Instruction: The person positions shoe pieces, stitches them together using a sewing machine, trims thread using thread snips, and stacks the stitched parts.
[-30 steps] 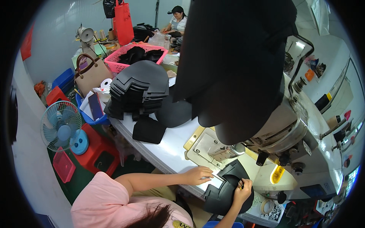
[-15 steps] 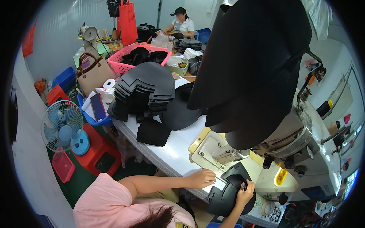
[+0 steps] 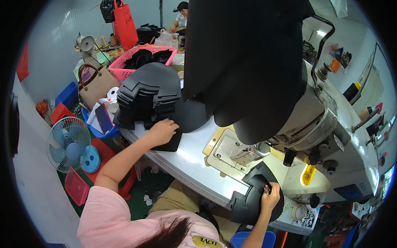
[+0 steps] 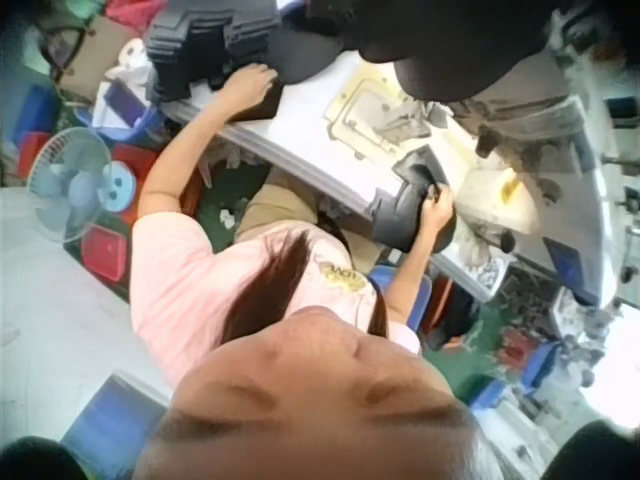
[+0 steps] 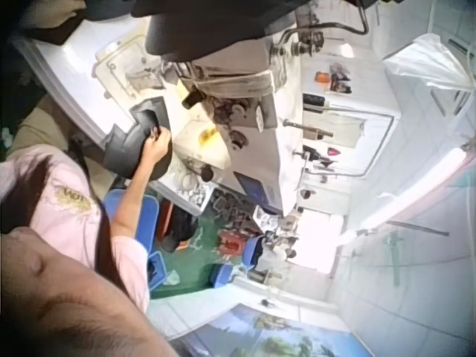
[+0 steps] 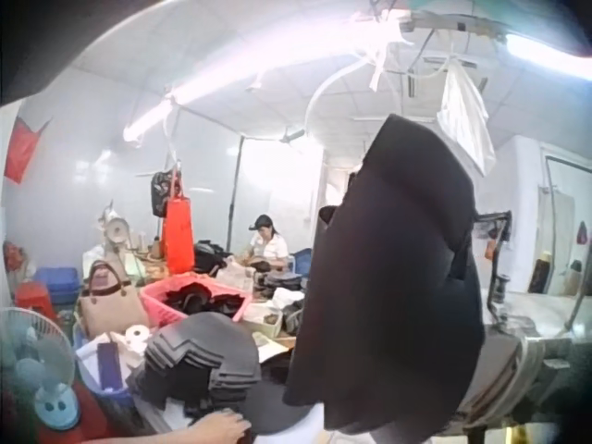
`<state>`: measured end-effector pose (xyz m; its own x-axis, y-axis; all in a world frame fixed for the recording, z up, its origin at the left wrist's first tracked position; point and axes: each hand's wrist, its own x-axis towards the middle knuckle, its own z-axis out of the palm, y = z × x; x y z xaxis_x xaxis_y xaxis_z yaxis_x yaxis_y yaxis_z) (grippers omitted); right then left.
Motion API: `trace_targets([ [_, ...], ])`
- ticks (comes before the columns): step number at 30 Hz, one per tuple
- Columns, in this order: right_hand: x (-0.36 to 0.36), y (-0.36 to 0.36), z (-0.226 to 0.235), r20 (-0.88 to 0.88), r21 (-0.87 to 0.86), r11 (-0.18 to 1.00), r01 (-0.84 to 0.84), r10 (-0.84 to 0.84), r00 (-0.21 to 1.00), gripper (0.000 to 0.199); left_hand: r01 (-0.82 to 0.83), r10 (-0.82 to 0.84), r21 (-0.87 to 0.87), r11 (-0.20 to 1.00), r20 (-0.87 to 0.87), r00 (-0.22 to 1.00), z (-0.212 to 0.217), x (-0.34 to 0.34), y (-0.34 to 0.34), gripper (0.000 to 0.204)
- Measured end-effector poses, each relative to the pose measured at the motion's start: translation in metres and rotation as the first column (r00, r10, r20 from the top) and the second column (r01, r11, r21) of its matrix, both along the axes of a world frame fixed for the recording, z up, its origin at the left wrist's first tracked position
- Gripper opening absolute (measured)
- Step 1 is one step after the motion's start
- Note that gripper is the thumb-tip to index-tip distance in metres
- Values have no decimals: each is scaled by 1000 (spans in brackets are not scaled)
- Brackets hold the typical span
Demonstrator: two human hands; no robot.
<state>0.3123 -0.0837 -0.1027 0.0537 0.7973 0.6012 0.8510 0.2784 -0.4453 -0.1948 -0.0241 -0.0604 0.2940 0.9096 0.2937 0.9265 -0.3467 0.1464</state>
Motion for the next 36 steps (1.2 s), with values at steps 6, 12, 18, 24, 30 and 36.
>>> trace_targets([
  [6, 0, -6, 1, 20, -49, 998, -34, 35, 999, 21, 29, -47, -162, 986, -104, 994, 2, -24, 7, 44],
  [12, -3, -10, 2, 14, -7, 999, -48, 48, 999, 22, 27, -18, 68, 997, -133, 991, -1, -21, -4, 46],
  [18, -7, -12, 7, -8, -20, 999, -35, 35, 999, 23, 37, 2, 205, 978, -190, 982, 4, -13, -13, 43],
  [24, -7, -11, 7, -6, -43, 998, -41, 41, 999, 23, 41, -71, 186, 982, 155, 985, 26, -5, -19, 26],
  [30, -9, -10, 7, 28, -55, 998, 8, -6, 1000, 27, 296, -17, -247, 923, 741, 672, 60, 46, -29, 7],
  [36, -2, -20, 4, -21, -22, 995, -100, 99, 995, 28, 797, -60, -278, 536, 929, 364, 19, 207, -19, 5],
])
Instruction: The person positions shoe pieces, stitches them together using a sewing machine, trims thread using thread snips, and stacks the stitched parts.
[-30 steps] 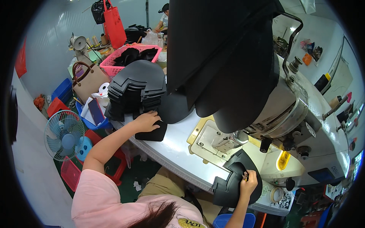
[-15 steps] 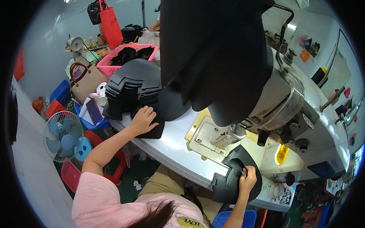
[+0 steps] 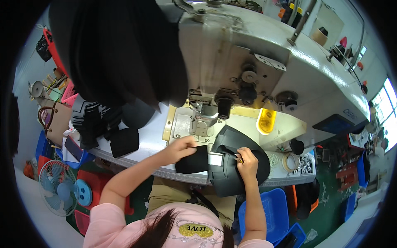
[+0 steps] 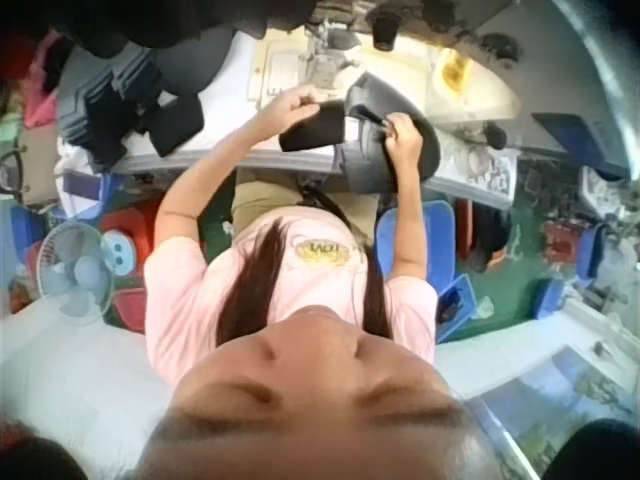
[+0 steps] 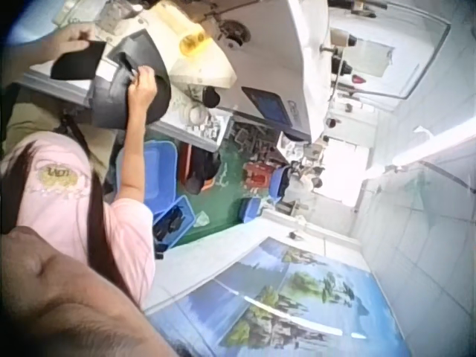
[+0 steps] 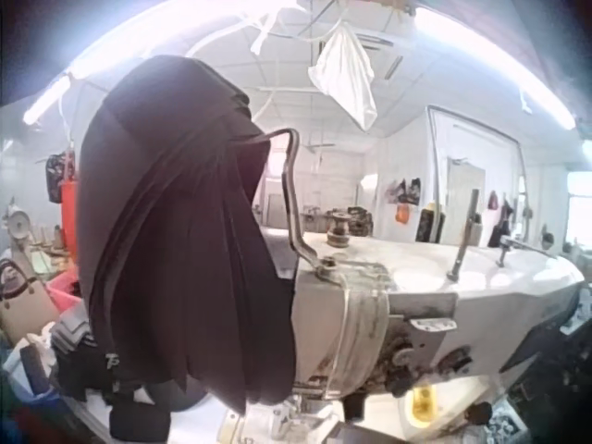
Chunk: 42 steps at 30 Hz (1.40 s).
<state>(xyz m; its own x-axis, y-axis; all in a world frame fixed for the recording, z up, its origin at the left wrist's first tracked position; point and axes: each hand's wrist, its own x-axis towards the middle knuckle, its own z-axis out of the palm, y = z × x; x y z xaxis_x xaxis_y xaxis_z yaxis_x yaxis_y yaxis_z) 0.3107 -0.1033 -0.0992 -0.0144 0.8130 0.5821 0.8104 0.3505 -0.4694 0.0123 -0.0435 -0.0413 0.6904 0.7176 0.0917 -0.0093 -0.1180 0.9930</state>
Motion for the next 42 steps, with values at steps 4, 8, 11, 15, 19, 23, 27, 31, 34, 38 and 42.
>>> trace_targets([
  [4, 2, -26, 8, 85, -23, 999, -33, 34, 996, 34, 129, -57, -388, 913, 192, 980, -40, 99, 36, 8],
  [8, -6, -64, 59, 205, -44, 990, -137, 143, 968, 28, -115, 112, -571, 813, -41, 993, -73, 128, 55, 8],
  [11, -3, -106, 127, 180, -12, 985, -171, 170, 969, 18, -136, 114, -390, 911, -78, 990, -89, 129, 55, 8],
  [15, -20, -140, 190, -20, 521, 831, 193, -214, 977, 10, -175, 152, -362, 916, -89, 984, -93, 132, 51, 7],
  [19, -35, -108, 209, -164, 335, 936, 109, -56, 985, 5, -30, 35, -385, 923, 7, 999, -69, 112, 45, 10],
  [23, -39, -21, 178, -97, -120, 953, -277, 267, 959, 28, 81, -85, -364, 928, 5, 996, -18, 28, 43, 31],
  [27, -50, 30, 139, -190, -115, 949, -294, 269, 944, 21, -169, 124, -324, 931, -156, 980, 45, -54, 59, 17],
  [31, -62, 54, 127, -147, -212, 962, -169, 140, 979, 23, -360, 336, -187, 914, -151, 930, 85, -59, 48, 13],
  [34, -66, 66, 121, -177, -54, 977, -205, 193, 965, 27, -89, 118, 92, 992, -397, 910, 102, -41, 47, 17],
  [38, -62, 71, 108, -306, -217, 962, -168, 97, 947, 21, -177, 220, 143, 974, -392, 893, 98, -9, 59, 28],
  [42, -58, 80, 105, -267, -210, 963, -170, 110, 957, 19, -343, 404, 228, 911, -339, 849, 88, 5, 69, 52],
])
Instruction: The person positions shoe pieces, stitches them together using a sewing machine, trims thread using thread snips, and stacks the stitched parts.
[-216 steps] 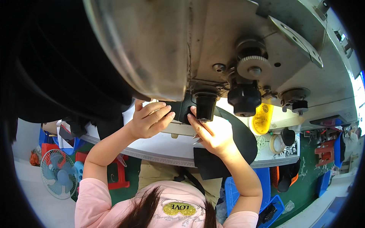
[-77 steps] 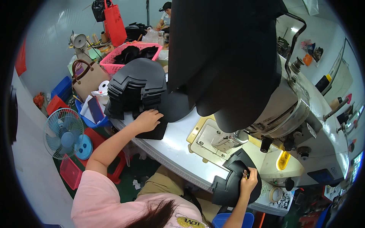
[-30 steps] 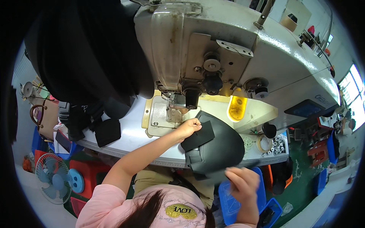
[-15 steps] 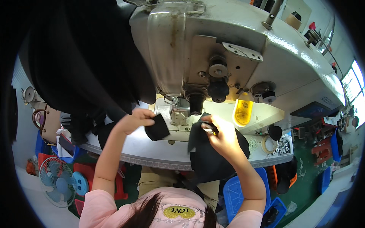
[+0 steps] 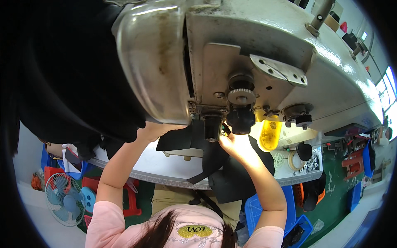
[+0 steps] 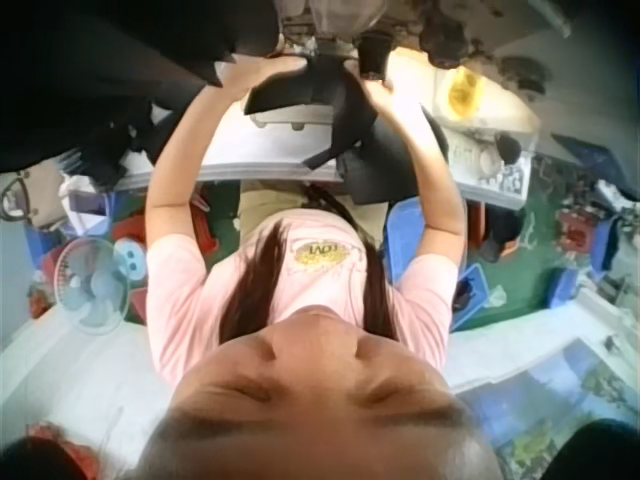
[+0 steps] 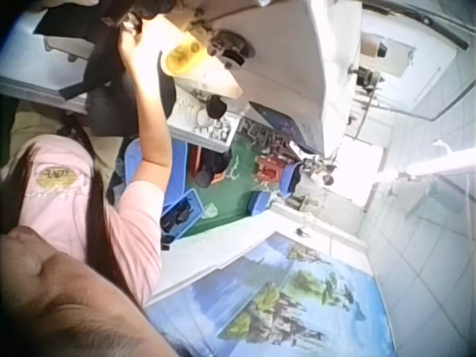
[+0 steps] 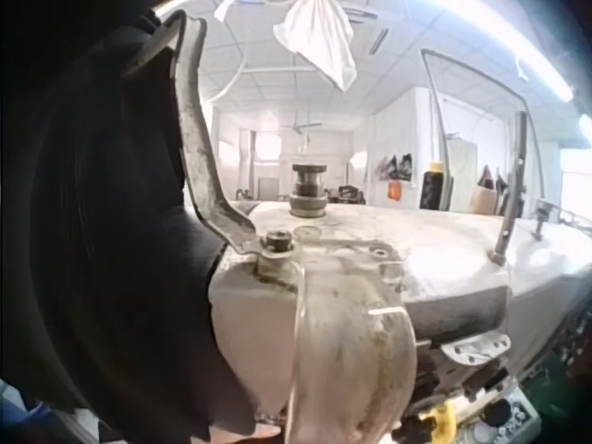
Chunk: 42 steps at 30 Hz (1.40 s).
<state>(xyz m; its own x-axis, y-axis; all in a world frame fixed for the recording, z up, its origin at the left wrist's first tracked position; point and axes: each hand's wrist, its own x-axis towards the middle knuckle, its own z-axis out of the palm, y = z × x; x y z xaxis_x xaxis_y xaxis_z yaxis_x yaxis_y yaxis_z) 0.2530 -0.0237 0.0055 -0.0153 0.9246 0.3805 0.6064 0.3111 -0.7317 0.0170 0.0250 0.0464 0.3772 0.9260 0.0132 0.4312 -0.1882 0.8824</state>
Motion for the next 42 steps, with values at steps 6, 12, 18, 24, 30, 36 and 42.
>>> trace_targets([
  [6, 14, 9, -6, 269, 138, 990, -41, 3, 963, 28, 49, -20, 132, 990, -214, 977, -1, -1, 5, 60],
  [12, 24, 24, -40, 383, 78, 997, 9, -39, 923, 24, 68, -37, 152, 986, -197, 980, 0, -4, 3, 58],
  [18, 46, 31, -74, 536, 19, 1000, 1, -11, 844, 28, 80, -46, 171, 982, -195, 980, 0, -6, 3, 56],
  [24, 71, 50, -133, 737, -9, 1000, -15, 17, 676, 39, 98, -63, 175, 980, -198, 978, -1, -12, 0, 55],
  [30, 65, 61, -147, 393, 518, 841, 156, -396, 830, 28, 104, -66, 188, 977, -196, 978, -2, -17, -2, 53],
  [36, 90, 58, -145, 159, -514, 854, -82, 188, 969, 48, 108, -68, 205, 973, -195, 978, -3, -21, -4, 52],
  [42, 101, 65, -139, -850, -305, 703, -643, 103, 516, 52, 103, -62, 221, 970, -185, 981, -5, -21, -4, 51],
])
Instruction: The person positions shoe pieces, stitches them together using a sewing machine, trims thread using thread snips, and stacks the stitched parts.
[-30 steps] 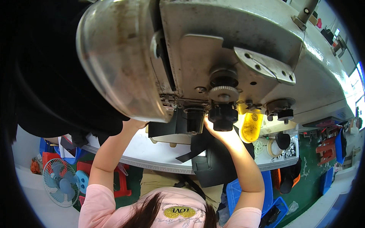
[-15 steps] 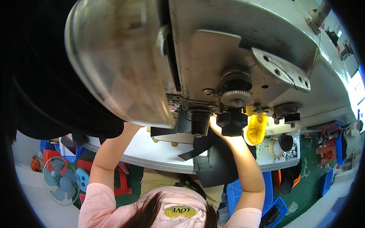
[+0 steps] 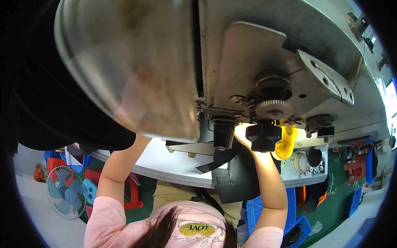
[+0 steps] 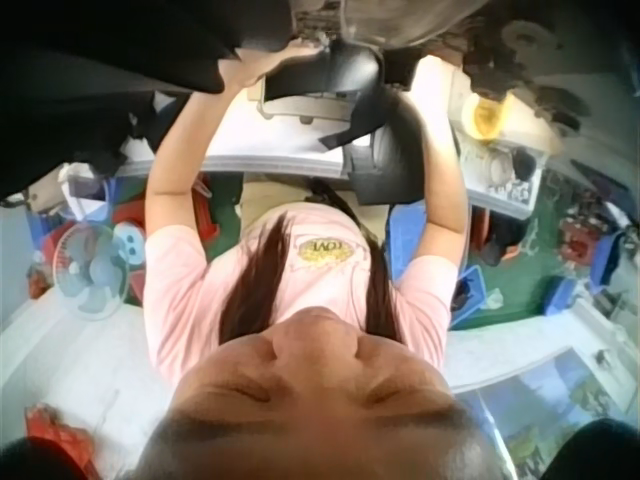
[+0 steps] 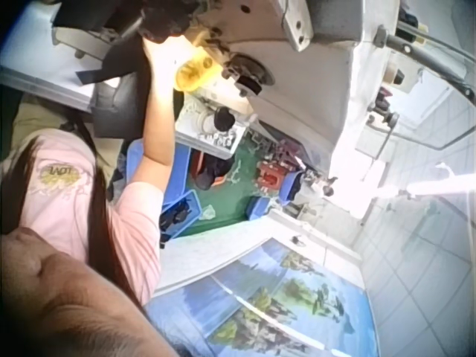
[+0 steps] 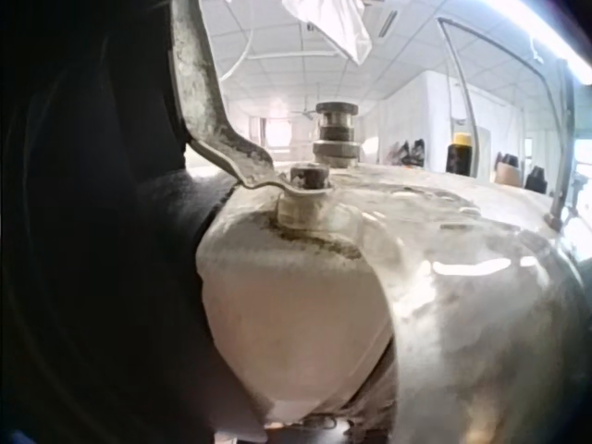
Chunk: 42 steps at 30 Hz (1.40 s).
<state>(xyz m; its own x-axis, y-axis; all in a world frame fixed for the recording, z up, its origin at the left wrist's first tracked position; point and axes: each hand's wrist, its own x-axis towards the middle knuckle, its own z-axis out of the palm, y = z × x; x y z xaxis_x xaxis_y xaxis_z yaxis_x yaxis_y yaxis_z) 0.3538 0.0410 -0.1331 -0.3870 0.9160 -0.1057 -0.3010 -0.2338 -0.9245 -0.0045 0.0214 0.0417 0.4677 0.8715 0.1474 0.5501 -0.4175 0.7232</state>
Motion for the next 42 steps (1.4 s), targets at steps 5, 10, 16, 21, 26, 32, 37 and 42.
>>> trace_targets([
  [5, -26, -4, 33, 661, 728, 675, -118, -647, 380, 54, -13, 12, 25, 1000, 35, 999, -10, 1, 6, 51],
  [10, -74, -35, 88, 214, 975, 173, -142, -906, 365, 57, -7, -22, 209, 978, 135, 991, -36, 10, 22, 50],
  [16, -123, -71, 115, 160, 981, 71, -179, -816, 555, 53, 23, -115, 725, 688, 78, 990, -70, 17, -4, 43],
  [21, -127, -70, 120, 121, 980, 31, -198, -879, 461, 43, 4, -97, 914, 407, 39, 995, -73, 21, -13, 34],
  [26, -123, -73, 128, 160, 930, -15, -368, -883, 441, 34, 62, -139, 937, 342, -15, 990, -59, 12, -19, 19],
  [32, -119, -77, 133, 140, 911, -76, -405, -866, 480, 23, 112, -192, 903, 415, -33, 981, -48, 7, -24, 19],
  [37, -117, -82, 147, 211, 902, -26, -431, -844, 493, 23, 124, -204, 897, 424, -38, 978, -46, 8, -25, 18],
  [42, -118, -84, 156, 242, 897, 0, -442, -837, 491, 22, 114, -202, 897, 427, -28, 979, -44, 10, -27, 18],
])
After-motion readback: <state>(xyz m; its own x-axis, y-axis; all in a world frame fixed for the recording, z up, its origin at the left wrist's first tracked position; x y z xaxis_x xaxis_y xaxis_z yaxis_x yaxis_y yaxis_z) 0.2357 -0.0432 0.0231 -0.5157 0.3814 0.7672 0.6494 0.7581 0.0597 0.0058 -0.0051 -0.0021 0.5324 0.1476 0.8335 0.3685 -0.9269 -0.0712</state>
